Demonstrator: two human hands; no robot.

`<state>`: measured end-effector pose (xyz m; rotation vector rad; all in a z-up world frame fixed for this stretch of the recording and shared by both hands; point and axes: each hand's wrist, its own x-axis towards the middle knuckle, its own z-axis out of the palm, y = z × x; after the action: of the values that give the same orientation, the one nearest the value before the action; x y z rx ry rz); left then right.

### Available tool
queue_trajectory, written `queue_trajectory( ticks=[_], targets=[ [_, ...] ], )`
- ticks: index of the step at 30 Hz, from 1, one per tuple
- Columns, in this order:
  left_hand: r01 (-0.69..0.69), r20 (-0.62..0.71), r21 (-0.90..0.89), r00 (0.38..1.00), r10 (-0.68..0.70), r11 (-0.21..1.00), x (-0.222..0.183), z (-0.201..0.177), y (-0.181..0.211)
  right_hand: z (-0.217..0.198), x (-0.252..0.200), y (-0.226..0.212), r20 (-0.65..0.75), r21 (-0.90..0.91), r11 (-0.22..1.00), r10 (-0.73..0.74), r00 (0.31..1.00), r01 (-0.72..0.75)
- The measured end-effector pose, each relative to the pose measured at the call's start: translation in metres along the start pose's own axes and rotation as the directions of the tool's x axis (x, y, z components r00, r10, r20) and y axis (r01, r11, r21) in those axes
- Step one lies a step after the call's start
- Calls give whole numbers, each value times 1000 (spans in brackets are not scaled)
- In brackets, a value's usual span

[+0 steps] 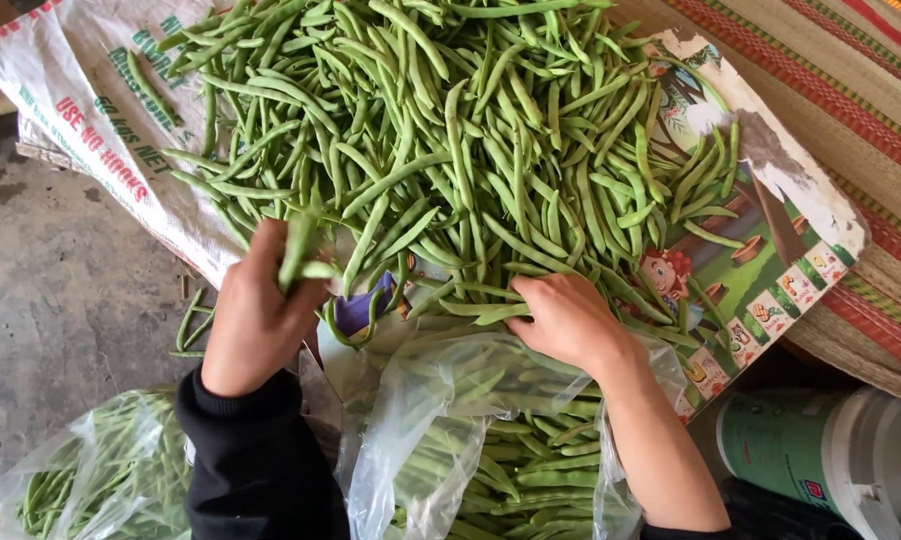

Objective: The person sorts green beans from a large pile on a table into a clear plastic bag. They repeatedly pick handfuls of beans, place them into the bag, and occasionally press down to compact the contents.

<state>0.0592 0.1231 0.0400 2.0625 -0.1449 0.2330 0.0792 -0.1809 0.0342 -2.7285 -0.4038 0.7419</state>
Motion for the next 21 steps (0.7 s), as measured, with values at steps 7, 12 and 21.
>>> queue_trajectory(
  ticks=[7, 12, 21],
  targets=[
    [137, 455, 488, 803, -385, 862, 3, 34, -33, 26, 22, 30, -401, -9, 977, -197, 895, 211],
    [54, 460, 715, 715, -527, 697, -6, 70, -88, 56, 47, 67, -830, -21, 857, -303, 469, 515],
    [94, 505, 533, 762, -405, 841, -1, 25, -27, 52, 38, 23, -785, 44, 708, -411, 463, 704]
  ],
)
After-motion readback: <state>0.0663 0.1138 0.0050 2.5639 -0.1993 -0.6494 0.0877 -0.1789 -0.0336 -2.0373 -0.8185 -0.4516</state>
